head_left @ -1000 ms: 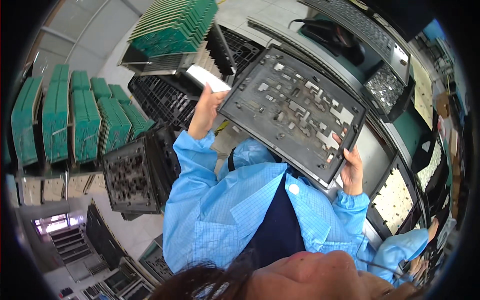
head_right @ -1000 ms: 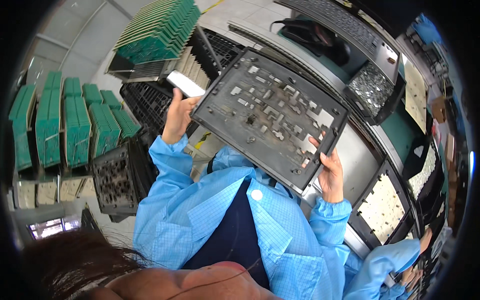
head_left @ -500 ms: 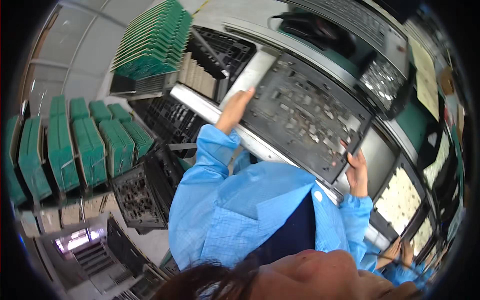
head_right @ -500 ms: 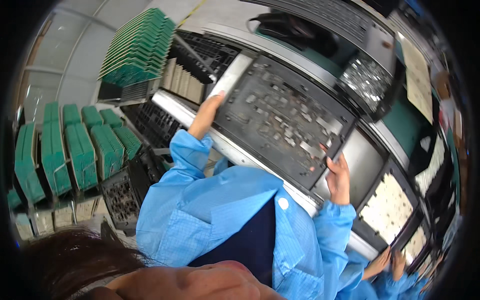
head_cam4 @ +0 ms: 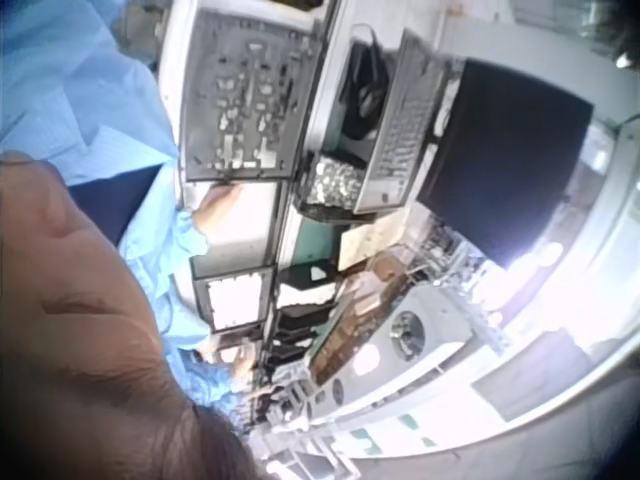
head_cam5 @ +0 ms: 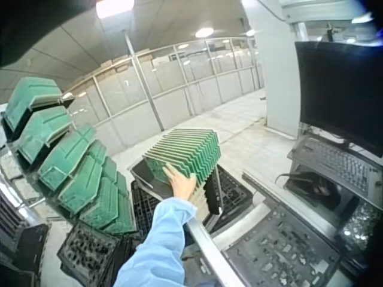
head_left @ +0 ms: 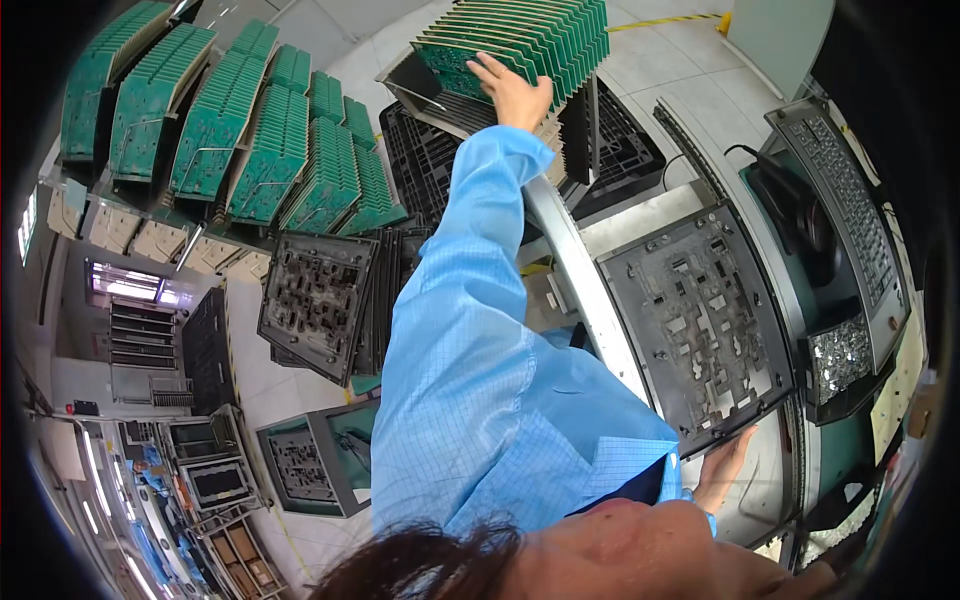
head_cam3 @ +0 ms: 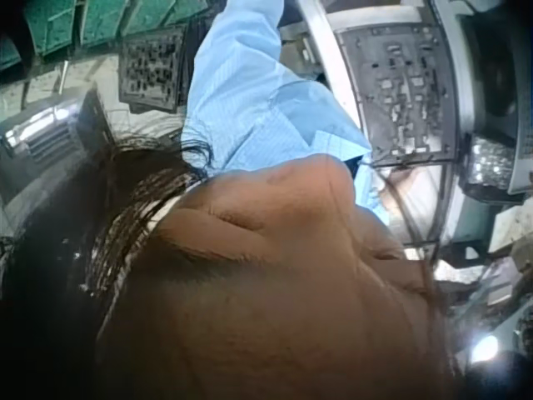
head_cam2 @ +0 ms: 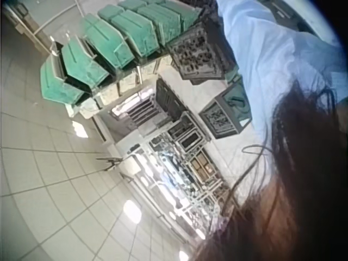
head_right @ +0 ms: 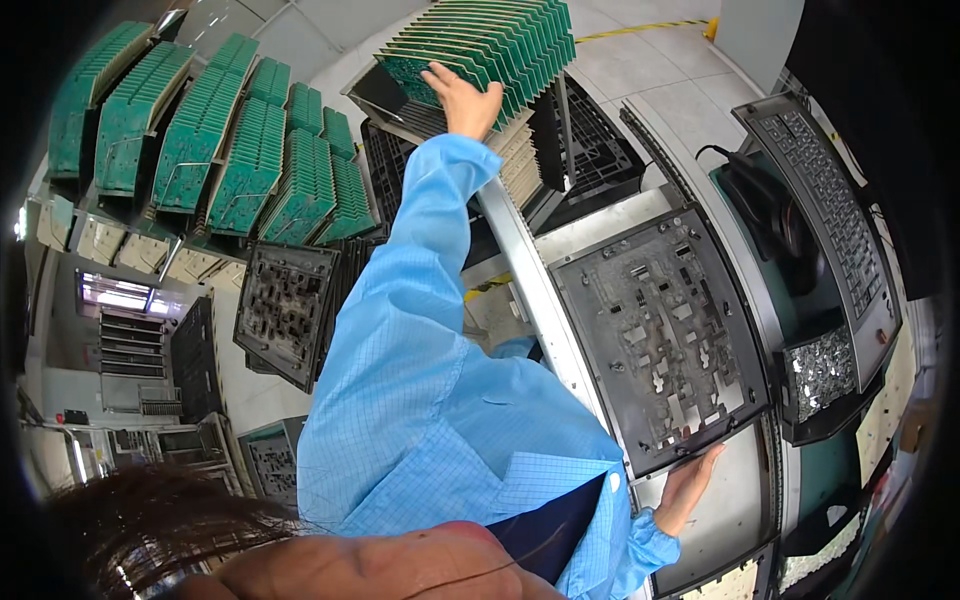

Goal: Manually placing electronic components onto circuit boards using a lighted inspection fixture.

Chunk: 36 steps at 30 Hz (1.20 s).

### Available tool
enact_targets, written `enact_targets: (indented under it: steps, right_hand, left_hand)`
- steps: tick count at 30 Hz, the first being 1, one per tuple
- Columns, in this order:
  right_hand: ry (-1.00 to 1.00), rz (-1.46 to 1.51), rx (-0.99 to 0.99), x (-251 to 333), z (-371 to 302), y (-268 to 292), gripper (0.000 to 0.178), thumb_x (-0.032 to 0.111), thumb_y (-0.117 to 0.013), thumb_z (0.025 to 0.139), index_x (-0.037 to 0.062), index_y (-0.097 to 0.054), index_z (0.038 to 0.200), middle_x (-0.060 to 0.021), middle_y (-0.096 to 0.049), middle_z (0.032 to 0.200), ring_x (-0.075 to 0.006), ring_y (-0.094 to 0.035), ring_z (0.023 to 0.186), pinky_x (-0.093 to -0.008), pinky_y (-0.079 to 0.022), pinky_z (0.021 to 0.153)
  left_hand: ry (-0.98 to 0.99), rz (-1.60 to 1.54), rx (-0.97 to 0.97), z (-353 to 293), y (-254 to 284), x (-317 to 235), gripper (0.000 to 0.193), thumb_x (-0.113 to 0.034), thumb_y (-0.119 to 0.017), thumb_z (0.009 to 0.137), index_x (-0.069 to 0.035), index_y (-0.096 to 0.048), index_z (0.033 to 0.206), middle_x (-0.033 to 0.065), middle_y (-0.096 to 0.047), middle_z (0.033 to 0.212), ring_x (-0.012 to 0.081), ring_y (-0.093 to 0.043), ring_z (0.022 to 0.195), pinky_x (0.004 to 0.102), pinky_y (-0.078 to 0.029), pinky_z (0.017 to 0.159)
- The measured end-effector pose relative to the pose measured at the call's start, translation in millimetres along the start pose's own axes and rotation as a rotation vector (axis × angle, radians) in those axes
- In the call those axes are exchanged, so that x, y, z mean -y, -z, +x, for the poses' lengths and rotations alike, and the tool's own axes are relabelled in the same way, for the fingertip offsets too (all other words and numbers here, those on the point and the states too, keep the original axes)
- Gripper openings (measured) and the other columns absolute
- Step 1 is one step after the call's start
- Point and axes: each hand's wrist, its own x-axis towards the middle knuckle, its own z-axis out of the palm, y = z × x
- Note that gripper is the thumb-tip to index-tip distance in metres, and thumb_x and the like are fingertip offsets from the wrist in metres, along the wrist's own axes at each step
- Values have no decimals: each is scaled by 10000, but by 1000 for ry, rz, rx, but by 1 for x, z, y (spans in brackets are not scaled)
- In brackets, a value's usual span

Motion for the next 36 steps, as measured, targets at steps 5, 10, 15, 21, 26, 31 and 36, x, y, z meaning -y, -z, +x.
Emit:
enact_targets:
  steps: [5, 10, 15, 21, 26, 31, 36]
  right_hand:
    - [79, 25, -256, 13, -18, -2, 765, 560, -473, 972, 42, -283, 1502, -146, -337, 1513, -313, -327, 1381, -520, -249, 1118]
    - [256, 78, -410, 22, -26, 17, 640, 463, -455, 1000, 45, -353, 1474, -163, -407, 1468, -313, -361, 1375, -545, -271, 1107]
    - [324, 84, -447, 18, -37, 18, 531, 356, -448, 1000, 53, -418, 1435, -165, -414, 1479, -297, -379, 1377, -486, -325, 1101]
    - [666, -171, -764, 25, -27, 1, 382, 183, -518, 990, 6, -461, 1324, -154, -624, 1233, -251, -572, 1172, -400, -417, 1030]
    - [869, -560, -544, 58, -46, -34, 411, 110, -537, 983, -21, -420, 1354, -187, -605, 1235, -267, -559, 1198, -433, -407, 1071]
    - [885, -721, -121, 105, -34, -95, 657, 184, -582, 946, 66, -259, 1506, -191, -374, 1487, -294, -356, 1389, -436, -284, 1135]
    - [697, -700, 208, 124, -6, -74, 703, 106, -518, 979, 97, -120, 1558, -236, -457, 1412, -329, -523, 1258, -412, -436, 1032]
  left_hand:
    - [115, -42, -26, 6, -17, -4, 945, -85, -588, 823, 108, 67, 1476, 420, -52, 1503, 520, -604, 1038, 475, -533, 904]
    - [147, -5, -85, 5, -25, -22, 855, -72, -574, 866, 144, 5, 1458, 422, -198, 1464, 514, -563, 1115, 470, -511, 949]
    - [85, -157, -233, -5, 3, -43, 815, -24, -584, 853, 151, -48, 1442, 373, -558, 1199, 459, -596, 1108, 450, -515, 946]
    - [-164, -193, -407, -71, 117, -32, 359, 34, -439, 844, 128, -437, 1190, 288, -598, 1149, 376, -666, 959, 424, -582, 754]
    - [-340, -700, -41, -143, 176, -98, 344, -21, -432, 979, 57, -362, 1307, 287, -552, 1236, 346, -677, 980, 377, -659, 699]
    - [-124, -665, 663, -104, 137, -104, 371, 3, -478, 971, 89, -392, 1321, 273, -566, 1216, 331, -659, 1021, 414, -642, 763]
    - [-94, -660, 1620, -114, -3, -126, 439, -41, -512, 976, 39, -381, 1387, 148, -588, 1197, 227, -663, 1010, 336, -631, 760]
